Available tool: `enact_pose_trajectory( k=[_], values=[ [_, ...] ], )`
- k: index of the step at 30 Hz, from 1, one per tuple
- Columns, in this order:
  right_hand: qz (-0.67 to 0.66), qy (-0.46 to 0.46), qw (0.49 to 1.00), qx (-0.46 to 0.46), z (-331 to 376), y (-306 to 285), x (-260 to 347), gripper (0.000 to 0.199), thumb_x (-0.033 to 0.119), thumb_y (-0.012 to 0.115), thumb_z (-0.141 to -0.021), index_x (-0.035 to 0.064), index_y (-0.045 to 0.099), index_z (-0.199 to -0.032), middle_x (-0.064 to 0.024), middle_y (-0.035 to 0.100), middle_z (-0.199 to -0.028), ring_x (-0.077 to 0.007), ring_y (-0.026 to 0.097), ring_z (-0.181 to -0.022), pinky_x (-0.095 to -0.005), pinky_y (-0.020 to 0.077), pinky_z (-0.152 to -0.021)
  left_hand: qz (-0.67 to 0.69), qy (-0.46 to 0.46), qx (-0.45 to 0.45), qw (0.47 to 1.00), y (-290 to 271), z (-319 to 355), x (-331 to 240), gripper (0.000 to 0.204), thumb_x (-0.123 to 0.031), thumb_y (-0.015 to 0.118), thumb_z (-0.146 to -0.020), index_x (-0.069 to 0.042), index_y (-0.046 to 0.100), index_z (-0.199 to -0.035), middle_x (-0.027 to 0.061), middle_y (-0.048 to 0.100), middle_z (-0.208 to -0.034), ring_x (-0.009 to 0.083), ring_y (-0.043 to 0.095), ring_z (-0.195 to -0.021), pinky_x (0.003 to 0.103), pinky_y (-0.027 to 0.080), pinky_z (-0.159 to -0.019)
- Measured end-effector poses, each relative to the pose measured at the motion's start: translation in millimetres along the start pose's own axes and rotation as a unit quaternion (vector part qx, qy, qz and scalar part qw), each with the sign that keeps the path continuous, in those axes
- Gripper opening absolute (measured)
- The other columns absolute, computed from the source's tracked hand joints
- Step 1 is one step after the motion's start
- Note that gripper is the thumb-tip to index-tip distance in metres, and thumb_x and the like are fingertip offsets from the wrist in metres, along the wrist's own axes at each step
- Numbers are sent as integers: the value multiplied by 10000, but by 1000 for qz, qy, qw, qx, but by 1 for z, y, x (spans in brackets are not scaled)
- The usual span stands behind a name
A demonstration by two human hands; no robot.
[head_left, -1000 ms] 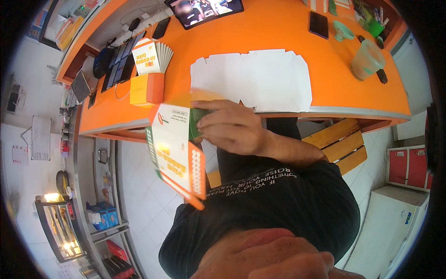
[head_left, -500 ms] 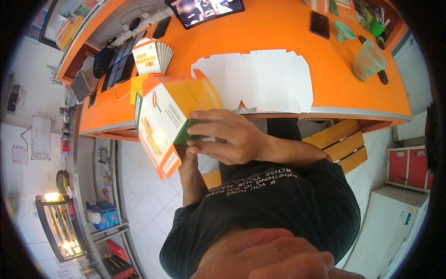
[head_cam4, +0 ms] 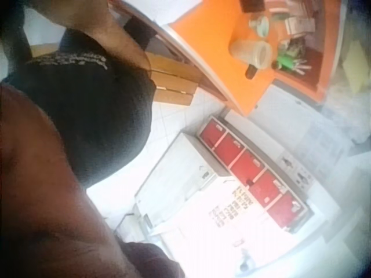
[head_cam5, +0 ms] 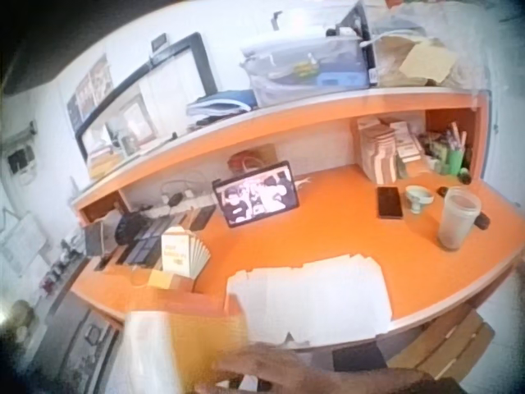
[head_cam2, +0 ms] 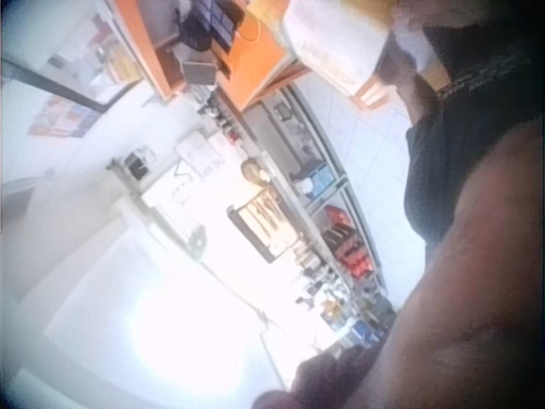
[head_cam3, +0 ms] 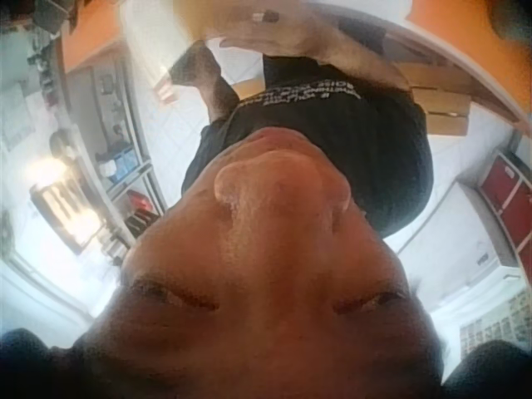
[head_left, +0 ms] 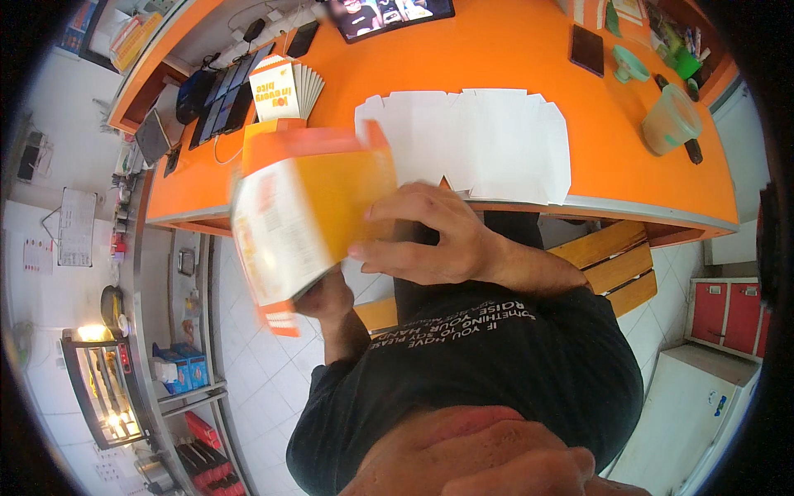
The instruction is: The person folds and assembles small cardboard boxes at a counter. They repeatedly pick up flat pieces, fold the sides, and tuck flaps to form the box shape, then place the finished boxes on the counter.
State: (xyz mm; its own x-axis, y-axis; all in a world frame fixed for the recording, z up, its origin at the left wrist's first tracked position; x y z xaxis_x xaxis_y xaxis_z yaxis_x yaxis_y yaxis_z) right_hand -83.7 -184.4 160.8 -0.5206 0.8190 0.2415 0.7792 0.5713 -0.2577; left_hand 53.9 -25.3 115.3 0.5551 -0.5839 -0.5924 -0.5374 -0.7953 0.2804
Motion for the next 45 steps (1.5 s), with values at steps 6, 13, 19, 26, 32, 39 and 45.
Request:
enact_pose_trajectory(
  k=[6, 13, 19, 26, 32, 39, 45],
  values=[
    [-45, 143, 987, 59, 2, 0, -7, 629, 177, 907, -708, 29, 635, -1256, -111, 684, -1076, -253, 648, -928, -361, 523, -840, 156, 61, -113, 979, 25, 9, -11, 380, -193, 704, -960, -2, 574, -1262, 152, 643, -1280, 254, 659, -1134, 443, 555, -981],
    [146, 51, 984, 94, 6, -11, -10, 623, 143, 850, -681, 9, 664, -1261, -93, 667, -919, -227, 634, -864, -377, 479, -816, -18, -24, -40, 999, 9, 21, 4, 678, -184, 827, -840, 1, 447, -1370, 119, 597, -1319, 209, 613, -1173, 387, 520, -1007],
    [42, 50, 985, 157, 7, 8, -12, 593, 149, 745, -785, -21, 596, -1332, -98, 628, -916, -255, 618, -896, -408, 474, -848, 68, -108, -17, 992, 14, 21, 17, 587, -145, 790, -881, 1, 480, -1357, 88, 620, -1247, 184, 613, -1115, 352, 491, -993],
    [-8, -3, 997, 76, 5, 7, -9, 598, 143, 776, -805, -15, 560, -1340, -141, 601, -1213, -330, 636, -1120, -441, 537, -970, 69, -152, -26, 986, 9, 9, 4, 551, -127, 788, -882, -4, 525, -1350, 95, 627, -1272, 180, 605, -1157, 353, 470, -1029],
    [0, -83, 994, 71, 5, 7, -1, 360, 97, 845, -754, 6, 654, -1045, -155, 611, -1260, -345, 633, -1214, -425, 574, -986, 41, -144, 97, 984, 1, 24, 2, 621, -105, 816, -844, -2, 520, -1380, 117, 618, -1325, 243, 591, -1221, 399, 516, -995],
    [-98, -2, 994, 43, 4, 11, 0, 290, 118, 835, -764, -10, 642, -939, -199, 647, -1242, -340, 654, -1178, -398, 595, -933, 2, -45, 192, 980, -1, 33, 13, 668, -116, 846, -807, 10, 519, -1375, 130, 616, -1329, 251, 601, -1215, 411, 543, -975],
    [-152, 17, 988, 30, 2, 9, -1, 217, 99, 835, -776, -6, 677, -883, -156, 672, -1213, -308, 685, -1117, -379, 598, -913, -2, -33, 131, 991, -3, 34, 38, 706, -117, 876, -771, 21, 520, -1365, 137, 615, -1328, 248, 613, -1200, 416, 561, -962]
  ],
)
Point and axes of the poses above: each hand's wrist, its own z-axis away from the middle knuckle, its own y-axis out of the palm, x = y × z, the point moved 2 cm from there along -z, towards the middle knuckle
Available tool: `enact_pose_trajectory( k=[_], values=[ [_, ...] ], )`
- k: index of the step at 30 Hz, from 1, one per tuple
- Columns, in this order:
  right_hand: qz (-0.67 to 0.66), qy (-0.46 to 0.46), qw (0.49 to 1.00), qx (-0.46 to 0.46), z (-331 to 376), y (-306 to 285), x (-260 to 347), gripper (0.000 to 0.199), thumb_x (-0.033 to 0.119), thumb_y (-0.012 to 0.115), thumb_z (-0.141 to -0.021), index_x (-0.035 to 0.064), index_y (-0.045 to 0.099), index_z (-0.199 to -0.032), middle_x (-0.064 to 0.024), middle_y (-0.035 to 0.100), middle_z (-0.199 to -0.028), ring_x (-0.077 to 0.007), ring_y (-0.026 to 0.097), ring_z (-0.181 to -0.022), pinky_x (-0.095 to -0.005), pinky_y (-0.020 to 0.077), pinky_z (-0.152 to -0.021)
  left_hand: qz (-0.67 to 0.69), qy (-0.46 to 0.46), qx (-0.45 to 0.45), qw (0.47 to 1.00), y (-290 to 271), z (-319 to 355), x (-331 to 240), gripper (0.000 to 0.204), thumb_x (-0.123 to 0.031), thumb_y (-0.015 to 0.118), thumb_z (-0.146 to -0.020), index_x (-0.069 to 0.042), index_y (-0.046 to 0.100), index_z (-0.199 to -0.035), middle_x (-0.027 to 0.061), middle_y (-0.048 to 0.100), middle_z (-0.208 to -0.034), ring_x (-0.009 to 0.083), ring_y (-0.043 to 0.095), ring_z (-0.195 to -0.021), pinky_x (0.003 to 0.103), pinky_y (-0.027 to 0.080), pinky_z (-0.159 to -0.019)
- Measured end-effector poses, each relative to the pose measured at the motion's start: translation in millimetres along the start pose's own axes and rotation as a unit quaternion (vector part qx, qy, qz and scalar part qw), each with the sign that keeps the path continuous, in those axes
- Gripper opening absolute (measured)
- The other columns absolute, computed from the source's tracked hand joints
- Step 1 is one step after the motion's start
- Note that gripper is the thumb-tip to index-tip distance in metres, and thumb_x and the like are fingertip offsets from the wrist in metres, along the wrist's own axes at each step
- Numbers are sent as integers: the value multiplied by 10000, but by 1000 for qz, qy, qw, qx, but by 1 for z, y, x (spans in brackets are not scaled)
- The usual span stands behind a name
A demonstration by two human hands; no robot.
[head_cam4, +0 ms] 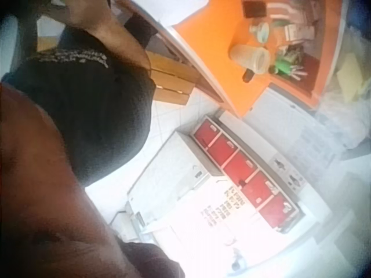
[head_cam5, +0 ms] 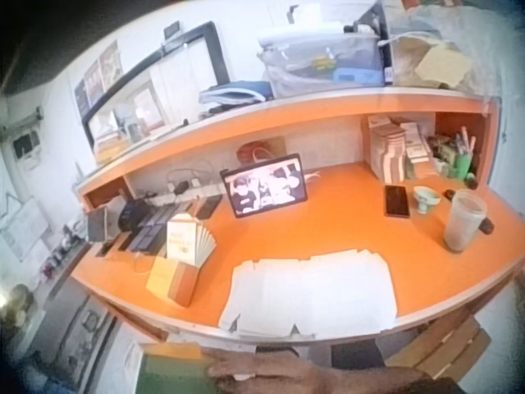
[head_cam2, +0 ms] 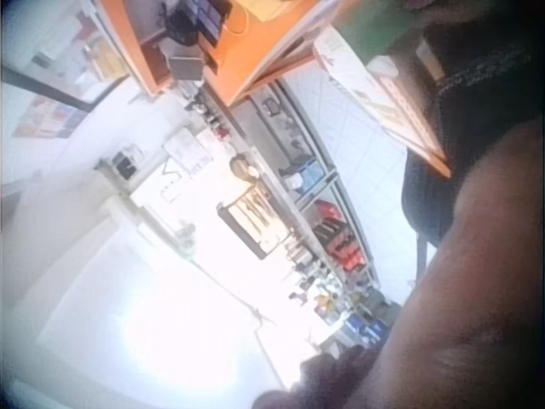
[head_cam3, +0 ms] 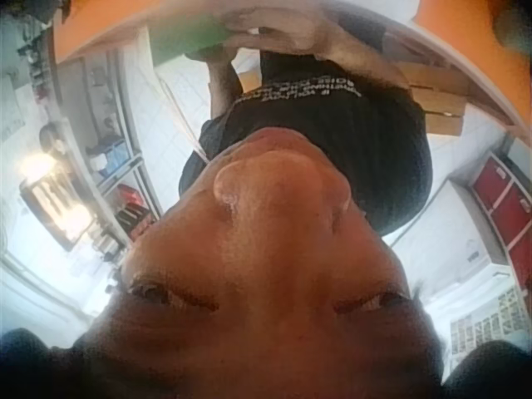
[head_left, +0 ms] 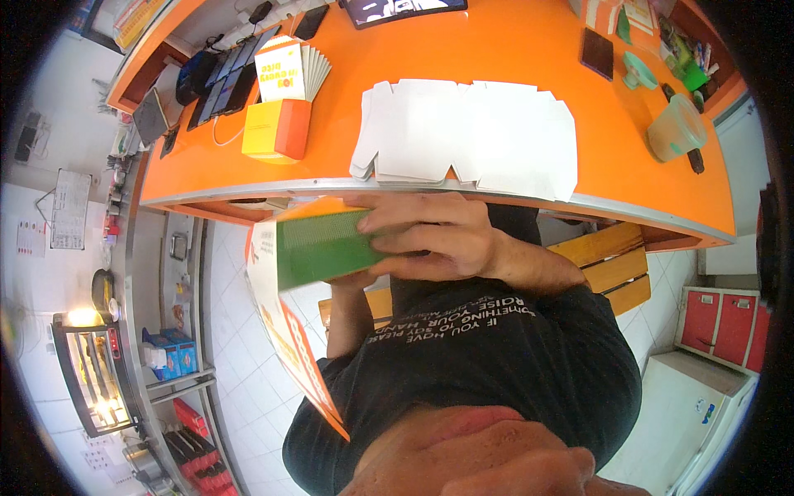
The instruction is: The person folds and assembles small cardboard boxes at a counter. They repeatedly pick up flat pieces, fold the sides, and tuck flaps to form the box shape, then place the finished boxes on the counter.
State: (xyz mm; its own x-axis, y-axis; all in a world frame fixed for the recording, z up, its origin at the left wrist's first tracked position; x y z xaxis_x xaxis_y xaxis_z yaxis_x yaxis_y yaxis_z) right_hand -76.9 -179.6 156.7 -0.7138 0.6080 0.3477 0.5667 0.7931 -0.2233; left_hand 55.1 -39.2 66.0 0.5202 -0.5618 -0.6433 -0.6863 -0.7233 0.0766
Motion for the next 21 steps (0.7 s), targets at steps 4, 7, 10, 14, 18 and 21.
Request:
enact_pose_trajectory(
  k=[4, 7, 10, 14, 18, 21],
  values=[
    [-49, 81, 995, 32, -1, -10, -1, 152, 78, 821, -783, -1, 712, -855, -126, 680, -1205, -293, 692, -1097, -360, 593, -898, 12, -2, -30, 999, -1, 2, 4, 731, -118, 895, -747, 28, 522, -1358, 142, 615, -1326, 245, 621, -1191, 419, 574, -954],
    [-66, 124, 989, 48, -3, -15, 0, 117, 66, 803, -793, -10, 729, -844, -123, 687, -1176, -314, 679, -1151, -363, 591, -925, 44, -19, -50, 998, 3, -7, -6, 761, -102, 929, -696, 38, 533, -1331, 137, 634, -1288, 236, 648, -1141, 394, 590, -930],
    [-32, 101, 992, 66, -5, -8, 4, 96, 57, 789, -809, -6, 735, -856, -112, 693, -1159, -302, 677, -1154, -354, 595, -916, -1, -65, -55, 996, 13, -10, -21, 789, -133, 965, -645, 40, 556, -1297, 121, 677, -1198, 215, 677, -1072, 365, 597, -910],
    [-38, 101, 990, 89, -5, -7, 3, 74, 41, 777, -820, -3, 726, -849, -104, 700, -1130, -282, 678, -1153, -354, 596, -913, 9, -128, -84, 988, 14, -7, -24, 802, -170, 996, -584, 22, 598, -1253, 98, 711, -1114, 193, 687, -1031, 356, 590, -917],
    [-55, 143, 986, 65, -2, -7, 3, 62, 18, 771, -825, -7, 716, -831, -108, 713, -1096, -266, 699, -1101, -336, 592, -870, -13, -68, 21, 997, 10, -14, -24, 721, -303, 923, -696, -36, 573, -1267, 75, 685, -1096, 188, 687, -985, 335, 589, -861],
    [-86, 193, 976, 57, -3, -13, 1, 57, 2, 767, -827, -9, 712, -826, -122, 720, -1068, -261, 713, -1049, -314, 585, -822, -102, -36, 62, 992, 7, -24, -26, 593, -322, 916, -696, -41, 653, -1147, 46, 708, -1019, 164, 694, -916, 309, 573, -801]
  ],
)
Point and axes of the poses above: each hand's wrist, its own z-axis away from the middle knuckle, its own y-axis out of the palm, x = y × z, the point moved 2 cm from there along -z, towards the middle knuckle
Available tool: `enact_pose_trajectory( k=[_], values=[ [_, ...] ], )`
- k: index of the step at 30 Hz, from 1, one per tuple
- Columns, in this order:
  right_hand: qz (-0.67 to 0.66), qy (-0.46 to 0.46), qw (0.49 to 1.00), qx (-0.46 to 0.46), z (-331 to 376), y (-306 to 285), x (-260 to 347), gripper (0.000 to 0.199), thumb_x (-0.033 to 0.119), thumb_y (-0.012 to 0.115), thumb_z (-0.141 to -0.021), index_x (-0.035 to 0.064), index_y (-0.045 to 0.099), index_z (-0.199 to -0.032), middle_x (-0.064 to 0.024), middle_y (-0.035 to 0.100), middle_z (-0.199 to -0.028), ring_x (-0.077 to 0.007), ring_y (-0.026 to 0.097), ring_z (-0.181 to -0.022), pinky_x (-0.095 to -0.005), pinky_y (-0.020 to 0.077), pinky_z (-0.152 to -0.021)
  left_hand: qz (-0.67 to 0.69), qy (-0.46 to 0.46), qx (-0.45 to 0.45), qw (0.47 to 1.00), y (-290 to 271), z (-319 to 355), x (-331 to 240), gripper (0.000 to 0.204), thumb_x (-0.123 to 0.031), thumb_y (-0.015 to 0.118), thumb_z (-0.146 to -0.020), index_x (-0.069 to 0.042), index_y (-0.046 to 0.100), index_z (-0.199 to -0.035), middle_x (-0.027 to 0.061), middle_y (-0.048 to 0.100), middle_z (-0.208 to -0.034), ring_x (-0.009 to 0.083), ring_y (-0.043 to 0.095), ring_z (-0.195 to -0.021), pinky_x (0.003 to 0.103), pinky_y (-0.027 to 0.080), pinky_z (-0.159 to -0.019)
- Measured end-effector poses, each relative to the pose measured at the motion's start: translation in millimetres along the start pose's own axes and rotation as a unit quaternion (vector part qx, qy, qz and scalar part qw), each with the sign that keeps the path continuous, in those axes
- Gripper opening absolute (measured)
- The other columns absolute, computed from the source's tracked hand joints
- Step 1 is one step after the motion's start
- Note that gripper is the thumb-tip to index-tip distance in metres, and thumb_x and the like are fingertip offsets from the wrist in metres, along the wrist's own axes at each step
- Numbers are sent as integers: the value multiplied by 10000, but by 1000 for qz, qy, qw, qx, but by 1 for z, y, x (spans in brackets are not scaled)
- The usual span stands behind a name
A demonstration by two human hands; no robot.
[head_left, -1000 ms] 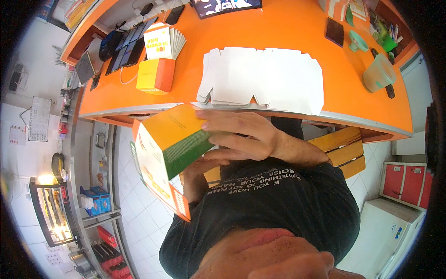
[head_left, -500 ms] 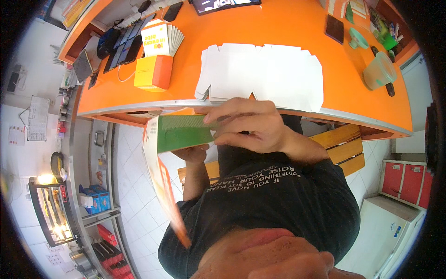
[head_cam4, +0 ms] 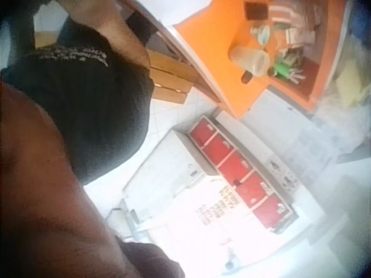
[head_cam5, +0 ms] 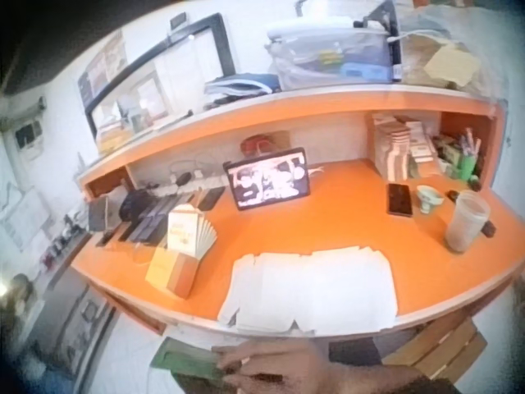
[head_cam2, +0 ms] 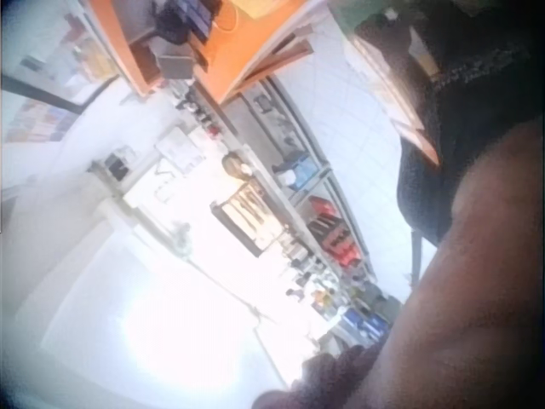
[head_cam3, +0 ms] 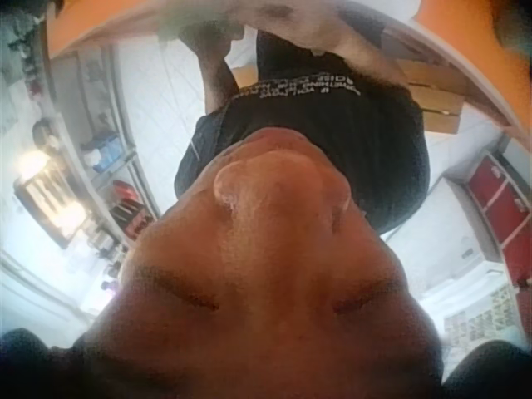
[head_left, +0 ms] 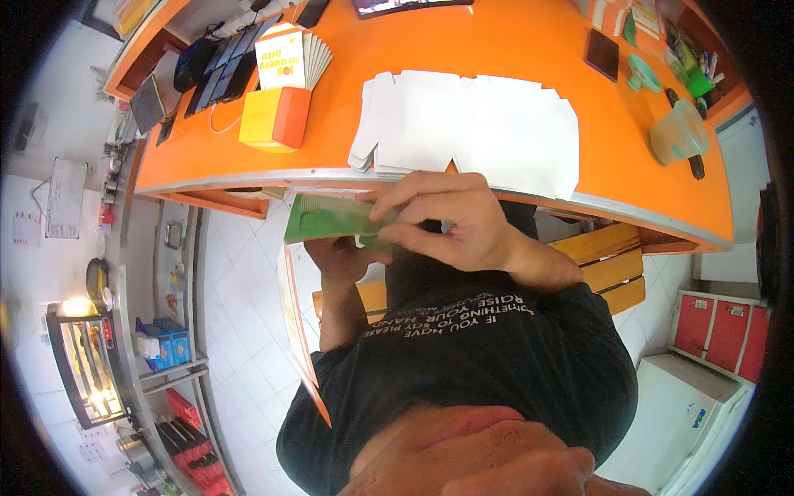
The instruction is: The person folds and assembles small cardboard boxes at a counter. They repeatedly pick up flat pieces, fold the sides, and tuck flaps to form the box shape, then place the finished boxes on the counter.
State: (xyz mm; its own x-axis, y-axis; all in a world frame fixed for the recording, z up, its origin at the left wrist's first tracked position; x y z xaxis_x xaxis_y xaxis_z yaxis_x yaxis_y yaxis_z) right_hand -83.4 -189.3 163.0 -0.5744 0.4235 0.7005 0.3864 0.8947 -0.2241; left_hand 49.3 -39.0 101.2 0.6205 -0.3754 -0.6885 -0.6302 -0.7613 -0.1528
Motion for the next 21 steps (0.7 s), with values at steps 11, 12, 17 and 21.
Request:
enact_pose_trajectory(
  k=[11, 12, 17, 21],
  values=[
    [18, 18, 999, -40, 2, 3, -6, 58, 1, 726, -865, -24, 714, -814, -114, 726, -1031, -172, 729, -799, -261, 590, -674, 57, -81, 45, 994, 6, 0, 3, 528, -196, 983, -563, -6, 736, -988, 73, 727, -1097, 109, 690, -779, 219, 542, -611],
    [-36, 51, 996, -56, 2, 3, -6, 56, 1, 723, -869, -30, 717, -822, -121, 727, -1032, -164, 727, -790, -257, 590, -670, 75, -84, 46, 993, 7, -1, 1, 519, -194, 982, -567, -5, 736, -984, 78, 726, -1103, 108, 691, -776, 216, 541, -608],
    [-61, 67, 994, -62, 4, 2, -8, 61, 3, 714, -886, -54, 728, -869, -145, 728, -1026, -130, 711, -766, -239, 587, -646, 47, -25, 69, 996, 7, -8, -2, 494, -191, 974, -587, 6, 725, -966, 114, 728, -1094, 121, 702, -792, 224, 560, -624],
    [-46, 57, 994, -83, 6, 5, -7, 62, 10, 719, -885, -50, 726, -870, -139, 728, -1023, -127, 711, -760, -240, 582, -627, 77, -33, 68, 994, 9, -7, -3, 505, -198, 973, -592, 17, 713, -968, 134, 726, -1095, 143, 711, -804, 246, 584, -652]
  ],
)
Point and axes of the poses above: each hand's wrist, its own z-axis away from the middle knuckle, its own y-axis out of the palm, x = y × z, the point moved 2 cm from there along -z, towards the middle knuckle
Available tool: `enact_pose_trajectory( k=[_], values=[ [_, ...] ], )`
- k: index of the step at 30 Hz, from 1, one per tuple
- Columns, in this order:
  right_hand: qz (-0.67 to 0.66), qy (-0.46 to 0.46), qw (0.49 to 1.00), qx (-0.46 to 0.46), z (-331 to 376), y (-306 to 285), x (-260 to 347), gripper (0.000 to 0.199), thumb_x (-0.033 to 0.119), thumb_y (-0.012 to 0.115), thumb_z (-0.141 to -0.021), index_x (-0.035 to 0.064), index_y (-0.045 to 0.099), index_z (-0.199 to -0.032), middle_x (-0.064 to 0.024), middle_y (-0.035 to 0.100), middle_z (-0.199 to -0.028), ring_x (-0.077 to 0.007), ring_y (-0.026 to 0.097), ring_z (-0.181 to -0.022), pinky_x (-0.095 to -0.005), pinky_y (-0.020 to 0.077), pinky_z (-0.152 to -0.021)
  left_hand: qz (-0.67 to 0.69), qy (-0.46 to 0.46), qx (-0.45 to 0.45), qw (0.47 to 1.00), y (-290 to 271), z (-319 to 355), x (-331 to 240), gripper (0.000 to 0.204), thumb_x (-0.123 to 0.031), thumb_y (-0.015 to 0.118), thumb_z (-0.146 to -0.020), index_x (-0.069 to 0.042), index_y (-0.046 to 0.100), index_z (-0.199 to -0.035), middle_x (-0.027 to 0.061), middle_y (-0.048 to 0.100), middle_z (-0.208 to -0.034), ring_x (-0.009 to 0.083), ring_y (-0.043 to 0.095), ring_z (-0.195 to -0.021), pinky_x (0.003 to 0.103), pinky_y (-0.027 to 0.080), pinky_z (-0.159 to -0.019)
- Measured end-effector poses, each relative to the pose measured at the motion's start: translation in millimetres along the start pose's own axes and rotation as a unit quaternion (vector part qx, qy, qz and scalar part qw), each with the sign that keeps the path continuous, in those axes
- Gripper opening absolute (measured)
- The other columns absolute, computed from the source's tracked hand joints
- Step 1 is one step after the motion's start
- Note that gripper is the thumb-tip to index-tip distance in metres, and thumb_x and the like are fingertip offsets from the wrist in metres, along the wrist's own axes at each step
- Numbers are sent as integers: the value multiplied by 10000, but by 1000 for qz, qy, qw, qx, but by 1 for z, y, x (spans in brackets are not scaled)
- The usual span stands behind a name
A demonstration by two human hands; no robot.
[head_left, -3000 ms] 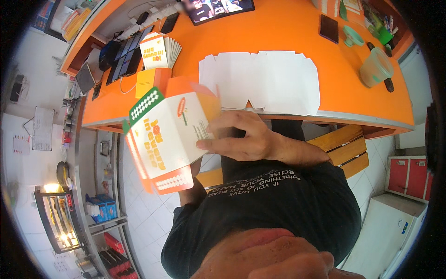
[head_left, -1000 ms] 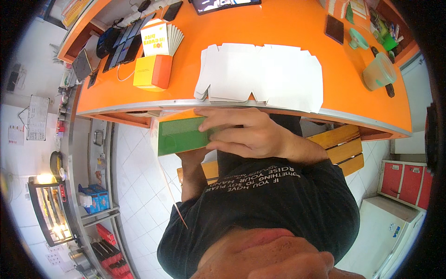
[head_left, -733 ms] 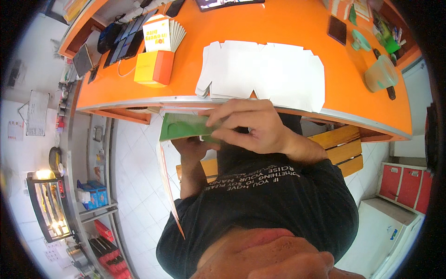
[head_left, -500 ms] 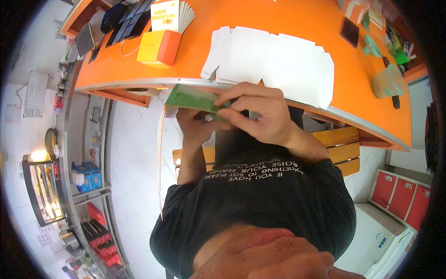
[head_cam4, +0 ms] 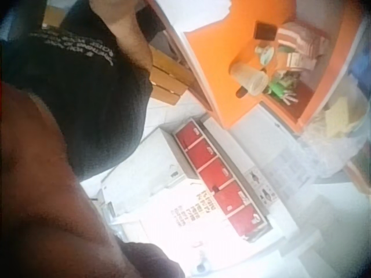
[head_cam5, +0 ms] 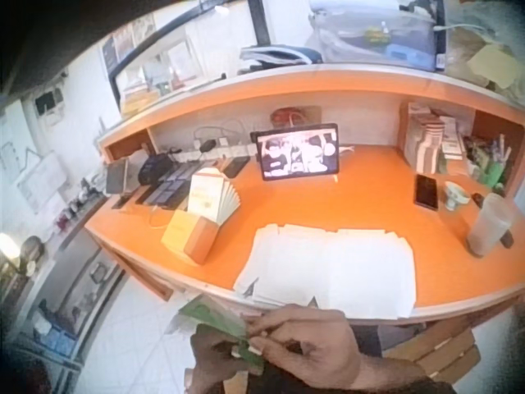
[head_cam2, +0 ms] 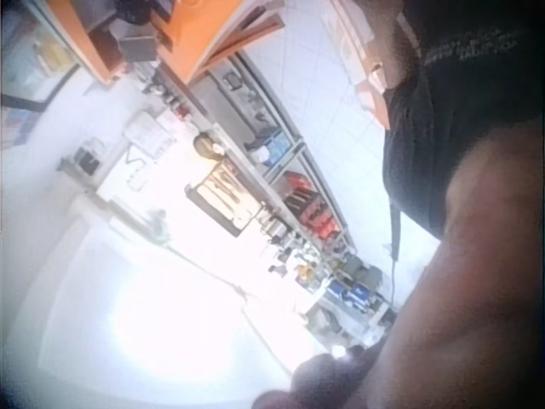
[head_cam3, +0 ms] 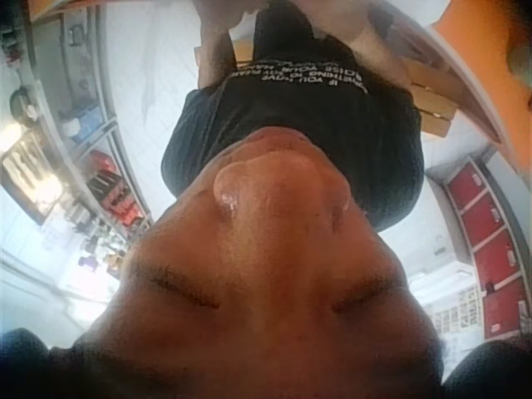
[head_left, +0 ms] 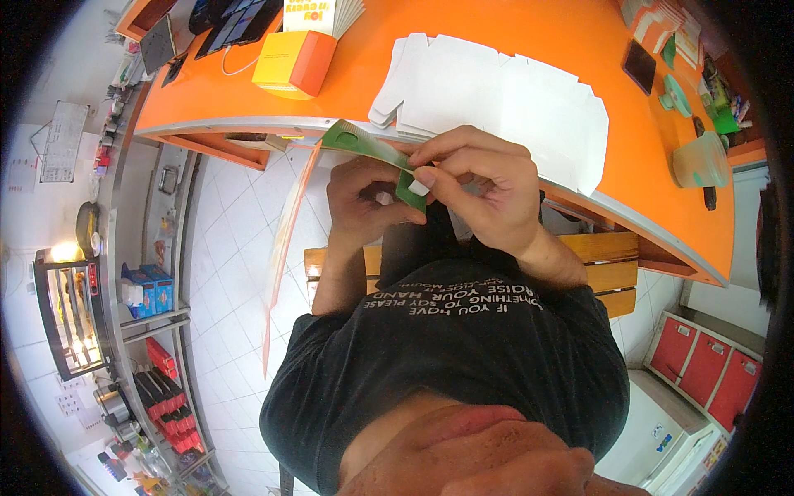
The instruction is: The person folds and assembles small cardboard boxes at a counter. They repeatedly pick up flat pieces, fold the sides, and tuck flaps to form the box shape, then place the finished boxes on the counter.
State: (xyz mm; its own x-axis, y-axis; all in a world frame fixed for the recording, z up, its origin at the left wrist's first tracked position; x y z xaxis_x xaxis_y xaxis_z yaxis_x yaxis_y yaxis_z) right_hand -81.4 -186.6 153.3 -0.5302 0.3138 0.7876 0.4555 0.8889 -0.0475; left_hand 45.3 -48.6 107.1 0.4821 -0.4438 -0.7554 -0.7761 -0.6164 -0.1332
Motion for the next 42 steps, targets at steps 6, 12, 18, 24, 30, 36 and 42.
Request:
enact_pose_trajectory(
  k=[6, 12, 18, 24, 30, 36, 42],
  values=[
    [88, -52, 995, 19, 1, 0, 6, 55, -3, 726, -853, -42, 687, -851, -124, 718, -1045, -163, 722, -779, -258, 587, -640, 17, -36, 7, 999, 1, 2, 4, 531, -178, 956, -636, 22, 694, -1052, 129, 696, -1162, 172, 712, -904, 279, 602, -720],
    [87, -25, 994, 63, -1, -4, 10, 52, -31, 707, -835, -40, 676, -875, -135, 686, -1119, -185, 722, -884, -277, 614, -715, 64, -38, -8, 997, 4, 7, 6, 587, -172, 939, -671, 35, 663, -1147, 114, 673, -1171, 196, 696, -995, 313, 607, -812],
    [40, 25, 998, 33, 2, -1, 5, 62, -36, 711, -834, -48, 678, -884, -135, 675, -1120, -187, 722, -886, -273, 616, -733, 23, -38, -1, 999, 0, 3, 7, 527, -139, 932, -669, 41, 684, -1097, 124, 708, -1085, 203, 723, -925, 307, 611, -798],
    [90, -33, 995, 35, 5, 2, 9, 72, -33, 730, -827, -46, 678, -875, -130, 676, -1105, -184, 723, -874, -269, 609, -728, -15, -50, 2, 999, -2, 4, 0, 463, -130, 938, -653, 20, 715, -1030, 113, 726, -1026, 197, 724, -928, 301, 601, -807],
    [80, -61, 991, 85, 5, 1, 7, 74, -45, 747, -804, -31, 708, -866, -159, 701, -1124, -238, 708, -982, -317, 565, -817, -95, -49, 21, 994, -4, 0, -11, 508, -119, 943, -640, 16, 708, -1069, 87, 722, -1032, 194, 704, -984, 309, 573, -878],
    [85, -49, 994, 52, 10, 2, 8, 131, 8, 785, -808, -33, 726, -917, -178, 696, -1176, -284, 708, -1026, -352, 560, -863, 92, -74, -79, 990, 0, 15, 8, 489, -98, 932, -674, 11, 700, -1091, 69, 720, -1078, 181, 693, -989, 310, 571, -863],
    [49, -67, 992, 94, 15, -3, -5, 214, 23, 798, -789, -2, 747, -995, -175, 691, -1165, -329, 700, -1052, -401, 567, -901, 10, -50, -115, 992, -1, 20, 7, 422, -218, 916, -740, 4, 705, -1031, 67, 719, -1078, 174, 691, -953, 308, 563, -814]
  ],
)
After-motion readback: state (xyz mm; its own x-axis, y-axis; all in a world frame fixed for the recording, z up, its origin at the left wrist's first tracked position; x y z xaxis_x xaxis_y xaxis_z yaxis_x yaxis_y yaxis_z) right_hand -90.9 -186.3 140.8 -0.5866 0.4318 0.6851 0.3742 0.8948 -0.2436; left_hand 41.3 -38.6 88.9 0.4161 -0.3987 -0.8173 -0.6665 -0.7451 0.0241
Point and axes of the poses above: each hand's wrist, its own z-axis away from the middle knuckle, its own y-axis out of the palm, x = y × z, the point moved 2 cm from there along -z, towards the middle knuckle
